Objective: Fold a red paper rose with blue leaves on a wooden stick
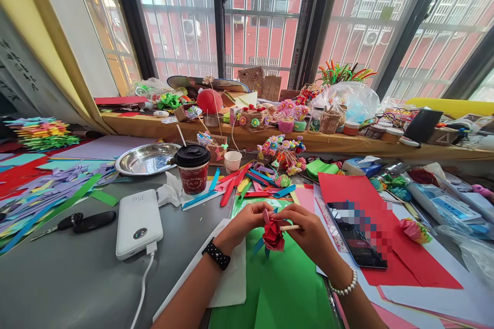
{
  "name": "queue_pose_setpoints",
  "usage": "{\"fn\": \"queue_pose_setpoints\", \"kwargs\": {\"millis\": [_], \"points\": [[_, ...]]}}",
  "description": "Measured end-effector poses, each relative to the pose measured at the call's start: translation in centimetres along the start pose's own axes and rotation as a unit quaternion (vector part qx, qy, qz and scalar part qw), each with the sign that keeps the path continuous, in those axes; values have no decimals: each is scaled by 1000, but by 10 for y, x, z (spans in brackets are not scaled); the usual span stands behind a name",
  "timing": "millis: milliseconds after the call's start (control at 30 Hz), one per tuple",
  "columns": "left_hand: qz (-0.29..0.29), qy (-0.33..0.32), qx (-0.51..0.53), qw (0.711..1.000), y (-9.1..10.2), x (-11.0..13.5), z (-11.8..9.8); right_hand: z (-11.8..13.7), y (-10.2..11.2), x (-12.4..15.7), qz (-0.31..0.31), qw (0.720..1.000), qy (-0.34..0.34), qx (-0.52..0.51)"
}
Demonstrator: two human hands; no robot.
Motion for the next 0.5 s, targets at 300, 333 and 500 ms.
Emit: {"fn": "queue_pose_setpoints", "kwargs": {"millis": [300,333,500], "points": [[-28,0,-122,992,7,14,-30,5,2,0,-26,999,4,-20],[-34,-3,-143,989,10,19,-38,5,2,0,-29,999,4,-24],[-9,-32,-431,902,15,53,-104,3,2,1,-40,999,5,-23]]}}
Point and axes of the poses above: each hand's wrist, its own x-axis away from the middle knuckle, its own y-axis out of the back of the hand, z = x × y, the point moved 5 cm from there along -x, towards the middle knuckle, and after that the axes turned 3 degrees about -x, right-handed, at the moved point
